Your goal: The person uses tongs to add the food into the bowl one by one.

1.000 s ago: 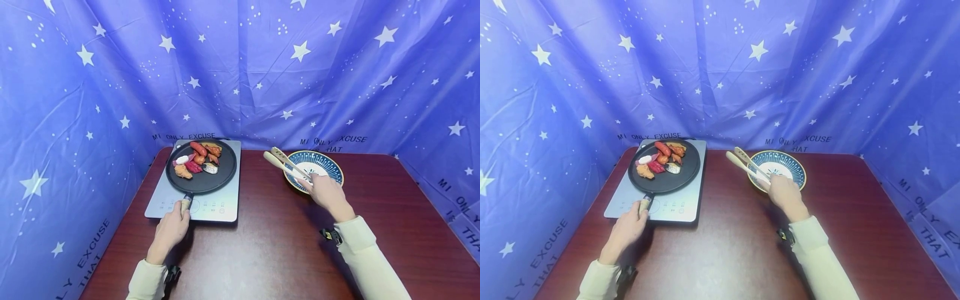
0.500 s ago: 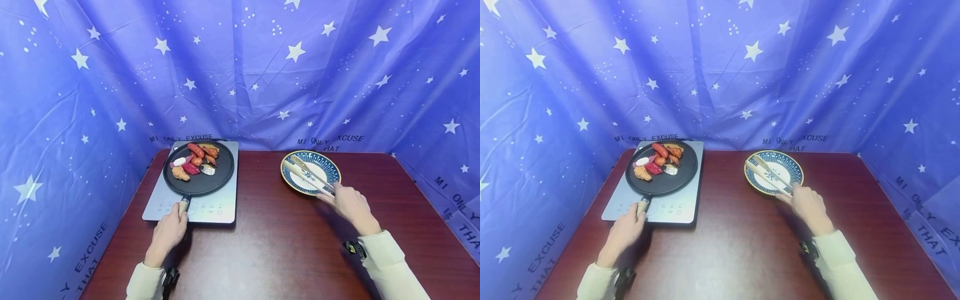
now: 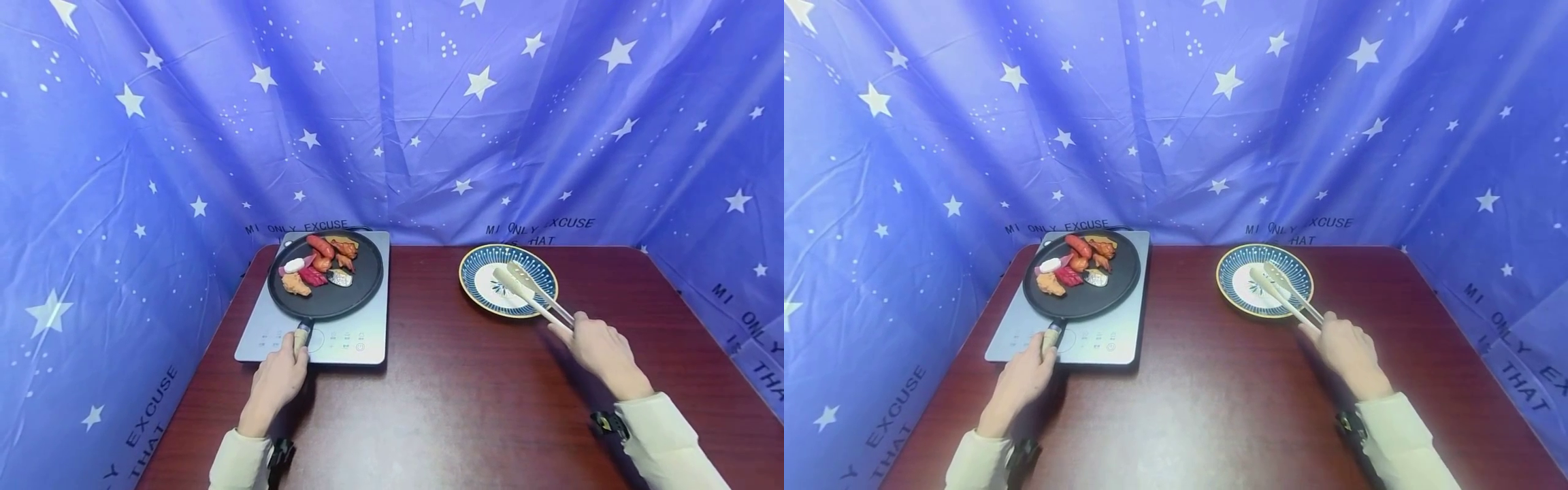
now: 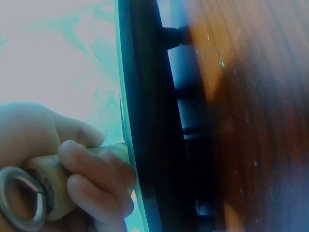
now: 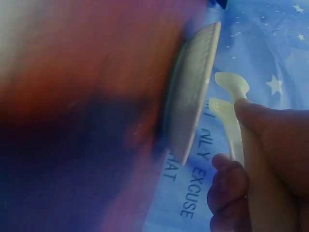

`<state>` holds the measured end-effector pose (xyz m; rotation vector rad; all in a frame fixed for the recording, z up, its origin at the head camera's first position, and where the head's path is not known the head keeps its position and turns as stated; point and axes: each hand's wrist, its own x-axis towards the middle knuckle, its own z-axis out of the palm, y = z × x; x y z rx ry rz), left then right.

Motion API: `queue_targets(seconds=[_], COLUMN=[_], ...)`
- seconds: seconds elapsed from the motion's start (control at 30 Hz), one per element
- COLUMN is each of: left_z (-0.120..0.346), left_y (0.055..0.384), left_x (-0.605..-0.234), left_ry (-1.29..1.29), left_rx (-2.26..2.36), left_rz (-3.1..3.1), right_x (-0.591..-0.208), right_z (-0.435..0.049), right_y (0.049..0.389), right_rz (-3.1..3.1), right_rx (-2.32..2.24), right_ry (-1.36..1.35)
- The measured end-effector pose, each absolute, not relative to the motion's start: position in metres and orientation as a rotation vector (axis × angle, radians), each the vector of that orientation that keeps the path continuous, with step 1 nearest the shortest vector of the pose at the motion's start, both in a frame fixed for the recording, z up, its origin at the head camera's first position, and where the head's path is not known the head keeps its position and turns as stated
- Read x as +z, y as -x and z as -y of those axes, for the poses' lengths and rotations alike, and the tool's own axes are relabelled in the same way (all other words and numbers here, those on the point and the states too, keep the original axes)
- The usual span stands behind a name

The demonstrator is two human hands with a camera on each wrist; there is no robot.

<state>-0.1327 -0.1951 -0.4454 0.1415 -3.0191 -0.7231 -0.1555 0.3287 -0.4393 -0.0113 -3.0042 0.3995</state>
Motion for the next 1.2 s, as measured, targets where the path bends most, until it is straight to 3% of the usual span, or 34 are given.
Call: queue_targets(seconds=[0.5,1.2], left_z=[0.196,0.196], left_y=[0.133,0.134], left_x=[-0.447,-0.446], left_ry=[-0.166,-0.146], left_rx=[-0.754,-0.756], left_rz=[3.029,3.018], right_x=[-0.454,-0.458], right_z=[-0.346,-0.331], right_y=[0.153,0.161], right_rz=[3.049,3.122], right_rx=[0.367,0.279], right_ry=[0.031,-0.116])
